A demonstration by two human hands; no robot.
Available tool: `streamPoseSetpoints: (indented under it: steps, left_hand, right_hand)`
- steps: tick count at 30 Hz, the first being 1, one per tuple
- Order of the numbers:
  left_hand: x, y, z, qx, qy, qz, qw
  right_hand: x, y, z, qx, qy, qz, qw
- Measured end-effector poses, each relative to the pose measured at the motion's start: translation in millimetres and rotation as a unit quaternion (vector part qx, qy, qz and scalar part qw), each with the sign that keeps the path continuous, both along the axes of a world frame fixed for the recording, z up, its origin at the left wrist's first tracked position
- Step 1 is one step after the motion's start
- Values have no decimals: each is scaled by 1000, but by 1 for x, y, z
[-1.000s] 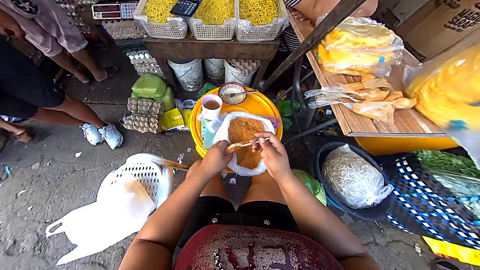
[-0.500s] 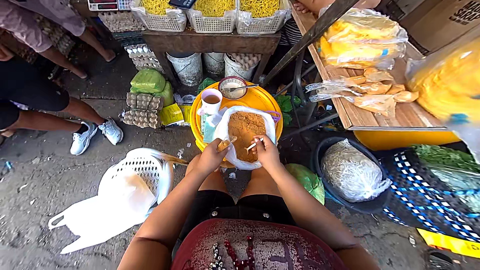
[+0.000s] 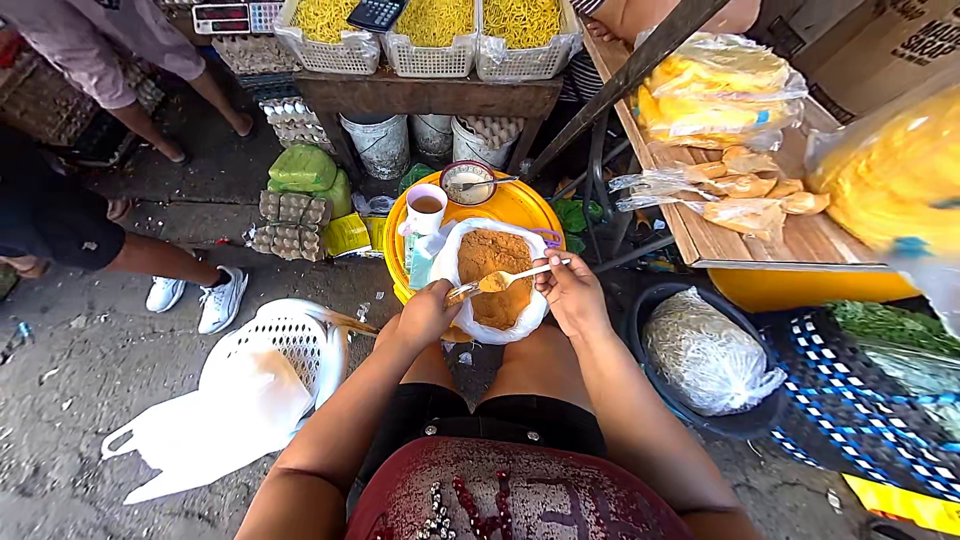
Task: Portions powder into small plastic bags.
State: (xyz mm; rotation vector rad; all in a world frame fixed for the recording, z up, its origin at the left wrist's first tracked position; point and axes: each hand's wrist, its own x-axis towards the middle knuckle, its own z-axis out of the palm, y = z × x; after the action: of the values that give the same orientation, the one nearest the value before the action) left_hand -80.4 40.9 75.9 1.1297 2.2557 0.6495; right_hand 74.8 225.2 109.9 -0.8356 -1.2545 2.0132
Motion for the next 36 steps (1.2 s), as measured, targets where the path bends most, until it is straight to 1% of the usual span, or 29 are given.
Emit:
streamPoseSetpoints:
  steps: [6,8,10,12,14,16,17,18,19,20,21,22,24,26,28,30,33,36]
  left_hand:
    - [2,5,8,-12,3,-14,1000]
    - [2,6,7,-2,-8,-17,1000]
    - [1,5,5,18,-25,-15,999]
    - [0,1,2,50,-52,-10,997]
    - [2,1,1,95,-110,12,989]
    - [5,0,3,153,-205,69,964]
    - [7,-1,5,193,-246,101,944]
    - [8,-2,6,235,-284,131,920]
    - [7,-1,6,274,-317,154,895]
    - [6,-1,9,304,-346,168,871]
    - [5,-1,14,327,-369,172,852]
    - [4,-1,20,348,-388,168,837]
    - [-1,-2,31,385,-409,160,811]
    - [-4,-3,41,414,-413,168,794]
    - [-5,-3,52,432,-407,190,782]
    - [-7,-4,64,427,-389,203,791]
    - [-13,-5,71,410,-336,179,829]
    - [-20,-3,75,405,-276,160,857]
  right_hand:
    - [-4,-16,-10,23,5,73,997]
    - [-3,-23,-12,59,35,114,991]
    - [1,-25,-12,135,68,139,979]
    - [7,-22,-6,201,97,121,967]
    - [16,-14,0,218,115,71,966]
    - [26,-7,-4,219,101,28,970]
    - [30,-4,-11,228,64,16,971]
    - [34,-3,-20,252,-3,14,968]
    - [37,-3,-30,292,-90,24,952]
    - [42,-4,-38,339,-175,44,924]
    - [46,-6,-45,379,-233,56,894]
    - [50,-8,-52,413,-267,55,869]
    - [54,-11,-57,459,-278,13,844]
    - [58,-12,-54,465,-265,-26,844]
    - [62,-9,-50,459,-251,-42,851]
    - [64,-9,-46,459,-237,-44,855]
    - [69,-14,-43,460,-223,-36,859]
    - [72,-16,-49,459,-212,-37,862]
